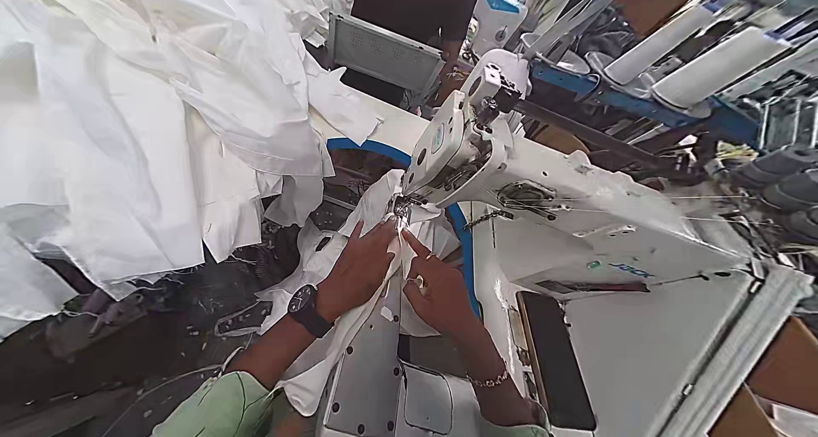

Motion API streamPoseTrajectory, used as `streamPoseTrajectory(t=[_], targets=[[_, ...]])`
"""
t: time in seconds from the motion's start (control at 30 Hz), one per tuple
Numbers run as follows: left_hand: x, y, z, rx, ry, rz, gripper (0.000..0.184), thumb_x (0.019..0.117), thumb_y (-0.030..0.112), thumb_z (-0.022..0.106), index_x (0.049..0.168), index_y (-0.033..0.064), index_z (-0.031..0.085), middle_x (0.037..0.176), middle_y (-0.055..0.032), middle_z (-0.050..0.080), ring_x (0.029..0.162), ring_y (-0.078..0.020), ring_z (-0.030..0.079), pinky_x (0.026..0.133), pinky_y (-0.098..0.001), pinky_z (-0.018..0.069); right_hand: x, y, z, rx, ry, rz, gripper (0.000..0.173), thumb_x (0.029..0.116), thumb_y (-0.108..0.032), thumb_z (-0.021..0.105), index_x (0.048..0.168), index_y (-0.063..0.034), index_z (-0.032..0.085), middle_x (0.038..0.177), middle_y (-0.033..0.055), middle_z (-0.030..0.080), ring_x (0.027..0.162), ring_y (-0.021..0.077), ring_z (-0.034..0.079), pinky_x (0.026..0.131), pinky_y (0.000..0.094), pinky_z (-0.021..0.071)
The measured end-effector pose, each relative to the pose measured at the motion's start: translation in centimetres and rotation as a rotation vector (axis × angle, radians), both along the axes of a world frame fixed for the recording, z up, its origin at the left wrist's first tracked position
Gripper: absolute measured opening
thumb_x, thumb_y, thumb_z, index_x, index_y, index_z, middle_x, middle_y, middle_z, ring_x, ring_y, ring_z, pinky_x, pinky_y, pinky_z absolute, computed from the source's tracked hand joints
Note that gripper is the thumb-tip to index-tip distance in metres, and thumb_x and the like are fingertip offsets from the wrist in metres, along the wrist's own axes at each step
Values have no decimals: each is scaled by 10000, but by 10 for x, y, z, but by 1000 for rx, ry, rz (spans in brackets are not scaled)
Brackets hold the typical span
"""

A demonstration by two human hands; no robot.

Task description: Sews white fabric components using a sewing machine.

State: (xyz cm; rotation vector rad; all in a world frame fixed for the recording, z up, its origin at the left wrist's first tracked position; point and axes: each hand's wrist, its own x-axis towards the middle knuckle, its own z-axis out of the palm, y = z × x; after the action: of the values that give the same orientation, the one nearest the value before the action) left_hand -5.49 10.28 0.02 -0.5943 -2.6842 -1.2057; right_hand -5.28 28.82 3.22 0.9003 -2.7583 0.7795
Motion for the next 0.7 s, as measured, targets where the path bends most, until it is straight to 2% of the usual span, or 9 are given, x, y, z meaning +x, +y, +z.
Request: streamPoseTrajectory(t=[0.1, 0.17, 0.3, 0.37, 0.4, 0.47, 0.53, 0.6, 0.7], targets=[[-2, 2, -5, -25, 184, 40, 350, 1046, 157, 460, 1250, -57, 648, 1473, -214, 561, 1402, -397, 504, 1117, -609, 396, 5, -2, 4, 92, 66, -20, 116, 776, -95, 602, 725, 5, 632, 1401, 174, 640, 596, 227, 694, 457, 401, 487], [3, 4, -9, 29, 200, 66, 341, 1029, 116, 473, 1260, -50, 661, 1447, -210, 585, 1358, -383, 554, 1086, -532, 465, 1, -6, 4, 39, 3, -20, 119, 792, -96, 610, 767, 15, 643, 1420, 211, 613, 586, 201, 676, 462, 372, 487], [7, -2, -7, 225, 67, 18, 462, 967, 42, 494, 1407, -94, 526, 1457, -232, 562, 1381, -344, 535, 1123, -421, 458, -17, -23, -6, -248, -255, -8, 210, 912, -150, 583, 841, 43, 626, 1473, 289, 502, 667, 1, 511, 583, 174, 421], [6, 0, -8, 248, 107, 12, 377, 956, -7, 492, 1315, -71, 593, 1422, -248, 583, 1364, -382, 544, 1101, -455, 480, -16, -31, -8, -275, -213, -48, 219, 921, -153, 585, 853, 49, 639, 1459, 296, 513, 690, 2, 521, 603, 169, 428], [5, 2, -8, 235, 119, 18, 299, 960, -9, 504, 1224, -45, 640, 1418, -257, 582, 1351, -403, 551, 1073, -464, 500, -12, -34, -9, -260, -133, -96, 201, 903, -143, 596, 835, 38, 653, 1416, 283, 567, 680, 13, 553, 601, 174, 446], [5, 5, -7, 218, 130, 36, 237, 959, 5, 522, 1135, -24, 677, 1425, -269, 571, 1335, -423, 560, 1032, -461, 525, -3, -39, -11, -298, -31, -190, 173, 855, -126, 655, 809, 36, 694, 1304, 241, 659, 601, -29, 511, 544, 137, 409], [2, 8, -9, 212, 149, 48, 237, 931, -15, 535, 1124, -22, 671, 1432, -270, 564, 1335, -429, 557, 1023, -454, 533, -6, -38, -13, -352, -80, -216, 177, 832, -137, 666, 746, 17, 655, 1305, 212, 669, 587, -76, 464, 523, 113, 369], [1, 8, -10, 201, 142, 35, 255, 903, -43, 553, 1133, -29, 662, 1441, -267, 558, 1344, -433, 547, 1027, -449, 529, -8, -36, -13, -361, -131, -220, 210, 842, -159, 676, 718, 5, 630, 1334, 212, 655, 628, -71, 497, 547, 125, 387], [-1, 9, -10, 212, 156, 49, 240, 913, -24, 547, 1127, -27, 656, 1436, -260, 563, 1350, -419, 546, 1026, -437, 528, -6, -39, -11, -308, -41, -222, 193, 859, -159, 662, 780, 17, 655, 1268, 201, 693, 588, -57, 484, 522, 129, 381]])
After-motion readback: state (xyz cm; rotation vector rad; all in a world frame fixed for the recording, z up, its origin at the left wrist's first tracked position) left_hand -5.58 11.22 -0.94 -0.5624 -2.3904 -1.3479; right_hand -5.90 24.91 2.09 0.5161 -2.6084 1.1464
